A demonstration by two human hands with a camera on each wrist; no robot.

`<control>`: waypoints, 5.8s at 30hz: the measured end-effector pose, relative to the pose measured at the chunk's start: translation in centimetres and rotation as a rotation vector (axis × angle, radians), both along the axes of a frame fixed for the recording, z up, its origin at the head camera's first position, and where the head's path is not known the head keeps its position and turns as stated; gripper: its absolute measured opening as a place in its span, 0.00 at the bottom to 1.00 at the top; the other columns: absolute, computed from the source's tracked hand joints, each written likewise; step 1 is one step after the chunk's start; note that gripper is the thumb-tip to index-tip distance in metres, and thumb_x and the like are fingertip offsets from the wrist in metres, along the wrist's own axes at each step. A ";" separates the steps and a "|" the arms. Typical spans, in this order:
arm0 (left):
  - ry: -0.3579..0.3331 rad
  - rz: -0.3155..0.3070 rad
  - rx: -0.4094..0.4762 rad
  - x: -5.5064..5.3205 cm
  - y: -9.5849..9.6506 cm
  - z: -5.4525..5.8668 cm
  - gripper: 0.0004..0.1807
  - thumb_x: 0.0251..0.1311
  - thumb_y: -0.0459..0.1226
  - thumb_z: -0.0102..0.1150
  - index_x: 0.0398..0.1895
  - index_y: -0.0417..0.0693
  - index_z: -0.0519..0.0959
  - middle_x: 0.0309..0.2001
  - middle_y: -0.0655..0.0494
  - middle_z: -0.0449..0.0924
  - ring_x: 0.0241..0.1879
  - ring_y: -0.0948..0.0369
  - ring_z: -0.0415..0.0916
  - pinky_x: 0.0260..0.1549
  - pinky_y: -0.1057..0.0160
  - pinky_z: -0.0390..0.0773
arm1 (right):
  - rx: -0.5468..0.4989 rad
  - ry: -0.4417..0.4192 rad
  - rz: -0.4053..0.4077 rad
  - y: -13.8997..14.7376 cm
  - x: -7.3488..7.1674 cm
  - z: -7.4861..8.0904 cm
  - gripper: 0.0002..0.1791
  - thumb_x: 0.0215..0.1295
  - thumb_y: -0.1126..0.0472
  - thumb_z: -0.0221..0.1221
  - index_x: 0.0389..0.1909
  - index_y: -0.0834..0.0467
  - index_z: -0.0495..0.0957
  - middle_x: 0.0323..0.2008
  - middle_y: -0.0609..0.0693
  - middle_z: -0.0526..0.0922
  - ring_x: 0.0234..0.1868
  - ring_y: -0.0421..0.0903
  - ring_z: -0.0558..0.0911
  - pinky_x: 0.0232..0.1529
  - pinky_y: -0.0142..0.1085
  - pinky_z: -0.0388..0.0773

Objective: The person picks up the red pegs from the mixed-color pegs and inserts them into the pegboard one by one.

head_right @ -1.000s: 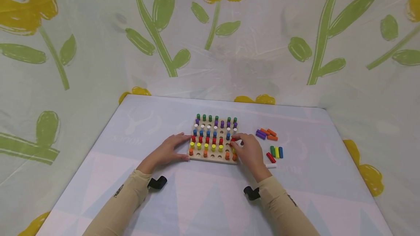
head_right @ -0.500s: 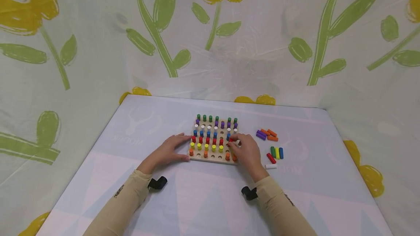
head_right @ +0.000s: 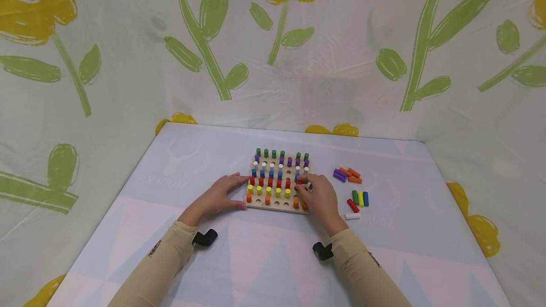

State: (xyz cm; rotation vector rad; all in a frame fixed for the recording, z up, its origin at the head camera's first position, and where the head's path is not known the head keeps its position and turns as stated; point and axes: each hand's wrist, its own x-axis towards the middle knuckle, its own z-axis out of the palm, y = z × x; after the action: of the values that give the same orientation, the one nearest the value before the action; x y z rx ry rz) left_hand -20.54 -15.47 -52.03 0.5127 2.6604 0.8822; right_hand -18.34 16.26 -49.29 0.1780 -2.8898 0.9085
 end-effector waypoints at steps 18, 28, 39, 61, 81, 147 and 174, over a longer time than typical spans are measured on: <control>-0.008 0.004 0.006 0.0 0.0 0.1 0.50 0.52 0.58 0.75 0.78 0.63 0.64 0.79 0.55 0.58 0.80 0.52 0.46 0.78 0.45 0.43 | 0.016 -0.046 0.009 -0.1 -0.3 -0.1 0.15 0.67 0.53 0.68 0.51 0.56 0.85 0.43 0.48 0.87 0.40 0.47 0.77 0.37 0.37 0.76; 0.002 -0.009 -0.012 0.0 0.0 0.2 0.50 0.52 0.57 0.75 0.78 0.61 0.64 0.78 0.56 0.60 0.80 0.55 0.47 0.79 0.48 0.42 | 0.019 -0.029 0.008 -0.2 -0.1 -0.1 0.17 0.67 0.54 0.68 0.52 0.58 0.84 0.44 0.48 0.87 0.40 0.47 0.77 0.37 0.37 0.77; -0.003 0.000 -0.008 0.0 0.1 0.1 0.50 0.52 0.58 0.75 0.78 0.62 0.64 0.78 0.56 0.59 0.80 0.54 0.47 0.79 0.48 0.42 | -0.003 -0.022 -0.005 0.2 0.3 0.1 0.15 0.68 0.56 0.67 0.52 0.57 0.84 0.44 0.49 0.87 0.42 0.49 0.78 0.39 0.39 0.78; 0.009 -0.019 -0.017 -0.1 0.0 0.1 0.50 0.53 0.57 0.74 0.78 0.61 0.63 0.78 0.56 0.59 0.80 0.54 0.47 0.79 0.47 0.43 | -0.003 -0.004 -0.061 1.1 0.9 0.3 0.15 0.72 0.54 0.62 0.53 0.57 0.84 0.45 0.51 0.86 0.42 0.49 0.77 0.40 0.40 0.76; 0.018 -0.026 -0.008 -0.1 0.1 0.3 0.50 0.53 0.57 0.75 0.78 0.59 0.64 0.78 0.55 0.61 0.79 0.54 0.48 0.79 0.48 0.42 | 0.014 -0.006 -0.077 2.1 1.0 0.1 0.15 0.72 0.54 0.62 0.53 0.57 0.84 0.46 0.52 0.87 0.43 0.50 0.78 0.44 0.43 0.79; 0.028 -0.046 0.001 0.1 -0.1 0.5 0.49 0.54 0.57 0.74 0.78 0.57 0.64 0.77 0.53 0.61 0.79 0.52 0.48 0.79 0.47 0.42 | 0.050 0.015 -0.127 5.6 2.3 -0.1 0.14 0.66 0.58 0.67 0.50 0.59 0.85 0.44 0.55 0.88 0.41 0.53 0.79 0.40 0.44 0.78; 0.032 -0.042 0.000 -0.2 -0.1 0.0 0.49 0.54 0.58 0.73 0.78 0.58 0.64 0.77 0.53 0.61 0.79 0.51 0.49 0.78 0.46 0.43 | 0.062 -0.047 -0.200 6.9 3.1 0.3 0.16 0.65 0.59 0.67 0.51 0.60 0.85 0.43 0.55 0.87 0.36 0.51 0.74 0.35 0.40 0.68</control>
State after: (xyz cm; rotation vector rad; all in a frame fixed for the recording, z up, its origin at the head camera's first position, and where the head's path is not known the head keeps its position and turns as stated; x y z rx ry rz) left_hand -20.70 -15.53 -52.05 0.5852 2.6680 0.8689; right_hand -15.22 23.20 -48.98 -0.1274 -2.9138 0.7991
